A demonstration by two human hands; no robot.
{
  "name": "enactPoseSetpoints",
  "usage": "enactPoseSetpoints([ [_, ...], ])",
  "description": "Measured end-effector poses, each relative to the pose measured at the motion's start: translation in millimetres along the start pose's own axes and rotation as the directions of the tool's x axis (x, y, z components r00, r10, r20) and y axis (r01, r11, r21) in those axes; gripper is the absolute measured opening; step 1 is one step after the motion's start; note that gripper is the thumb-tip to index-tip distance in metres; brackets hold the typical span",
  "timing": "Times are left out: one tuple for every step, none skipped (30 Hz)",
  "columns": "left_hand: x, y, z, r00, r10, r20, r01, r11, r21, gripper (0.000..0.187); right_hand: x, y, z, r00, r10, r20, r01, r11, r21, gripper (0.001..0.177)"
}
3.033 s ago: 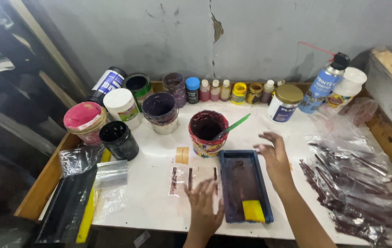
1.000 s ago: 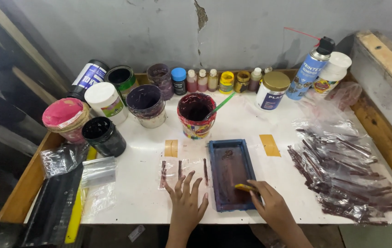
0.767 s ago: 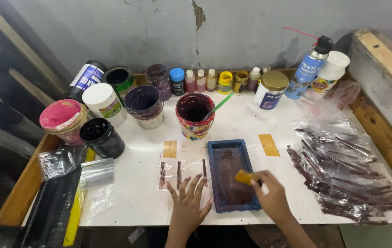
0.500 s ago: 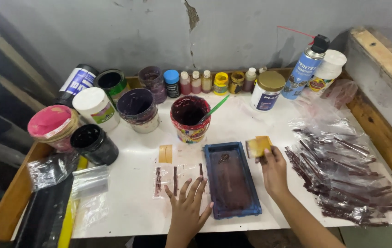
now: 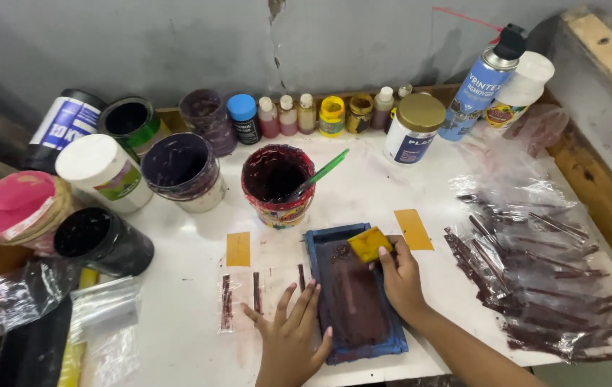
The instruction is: The person uses a yellow sponge to spread dark purple paint evenly across a blue rectangular tray. They then use a green spatula to scoop more paint from a container and add it to the tray, continuing to spread the mixture with the sponge.
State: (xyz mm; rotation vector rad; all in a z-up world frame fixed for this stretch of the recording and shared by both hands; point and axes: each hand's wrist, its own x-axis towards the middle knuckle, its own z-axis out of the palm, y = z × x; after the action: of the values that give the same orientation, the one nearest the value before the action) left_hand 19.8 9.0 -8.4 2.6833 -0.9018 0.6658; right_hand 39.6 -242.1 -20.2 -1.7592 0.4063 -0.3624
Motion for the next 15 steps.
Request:
enactPoseSetpoints([
  [1.9, -0.2, 0.6, 1.000, 0.000, 0.006, 0.000, 1.000, -0.005, 0.073, 1.5, -0.1, -0.2, 1.000, 0.006, -0.001, -0.006, 1.000, -0.003, 0.026],
  [2.0, 0.1, 0.8, 1.000, 0.001, 0.004, -0.001, 1.000, 0.001, 0.073, 0.9, 0.7, -0.5, 1.000, -0.004, 0.005, 0.004, 1.000, -0.003, 0.025],
  [1.8, 0.2, 1.2, 1.000, 0.002, 0.002, -0.003, 1.000, 0.007, 0.074, -0.1, 1.8, -0.6, 1.000, -0.015, 0.012, 0.015, 1.000, -0.003, 0.024],
  [2.1, 0.4, 1.6, 1.000, 0.002, 0.013, -0.002, 1.000, 0.000, 0.074, -0.2, 1.2, -0.7, 1.000, -0.002, 0.011, 0.003, 1.000, -0.007, 0.024],
  [2.2, 0.4, 1.7, 1.000, -0.001, 0.023, 0.001, 1.000, 0.004, 0.074, -0.7, 0.4, -0.8, 1.000, 0.006, 0.014, -0.005, 1.000, -0.024, 0.024],
  [2.5, 0.2, 1.2, 0.999, -0.005, 0.031, 0.005, 1.000, 0.010, 0.074, -0.7, -1.1, -0.4, 1.000, 0.012, 0.019, -0.012, 0.999, -0.040, 0.024],
  [1.0, 1.1, 1.4, 0.999, -0.007, 0.041, 0.007, 1.000, 0.006, 0.074, -2.8, 1.0, -1.2, 1.000, 0.023, 0.020, -0.022, 0.999, -0.043, 0.024],
  [0.9, 0.5, 2.1, 0.999, -0.011, 0.048, 0.011, 1.000, -0.001, 0.075, -2.7, 2.5, -0.8, 0.999, 0.025, 0.021, -0.024, 0.998, -0.053, 0.025],
  [0.7, 0.1, 2.1, 0.998, -0.014, 0.055, 0.015, 1.000, -0.007, 0.075, -3.2, 3.5, -0.5, 0.999, 0.027, 0.022, -0.026, 0.998, -0.063, 0.027],
  [1.5, 0.2, 1.3, 0.998, -0.017, 0.059, 0.018, 1.000, -0.007, 0.075, -2.8, 3.6, -0.1, 0.999, 0.031, 0.025, -0.029, 0.998, -0.063, 0.027],
  [2.1, 0.3, 0.1, 0.998, -0.014, 0.064, 0.014, 1.000, 0.004, 0.075, -2.9, 3.5, 0.2, 0.999, 0.026, 0.031, -0.025, 0.999, -0.041, 0.026],
  [3.0, 1.0, -0.6, 0.998, -0.011, 0.068, 0.010, 1.000, 0.015, 0.076, -2.5, 3.4, -0.1, 0.999, 0.020, 0.035, -0.019, 1.000, -0.019, 0.026],
  [2.6, 0.9, -0.2, 0.997, -0.014, 0.070, 0.013, 1.000, 0.014, 0.076, -3.3, 3.8, 0.1, 0.999, 0.022, 0.038, -0.021, 1.000, -0.021, 0.026],
  [2.5, 0.8, 0.3, 0.997, -0.016, 0.071, 0.015, 1.000, 0.007, 0.076, -3.9, 3.9, 0.1, 0.998, 0.045, 0.037, -0.043, 0.999, -0.030, 0.028],
  [2.6, 0.9, 0.6, 0.997, -0.018, 0.073, 0.018, 1.000, 0.000, 0.076, -4.7, 3.8, -0.3, 0.997, 0.067, 0.036, -0.066, 0.997, -0.040, 0.030],
])
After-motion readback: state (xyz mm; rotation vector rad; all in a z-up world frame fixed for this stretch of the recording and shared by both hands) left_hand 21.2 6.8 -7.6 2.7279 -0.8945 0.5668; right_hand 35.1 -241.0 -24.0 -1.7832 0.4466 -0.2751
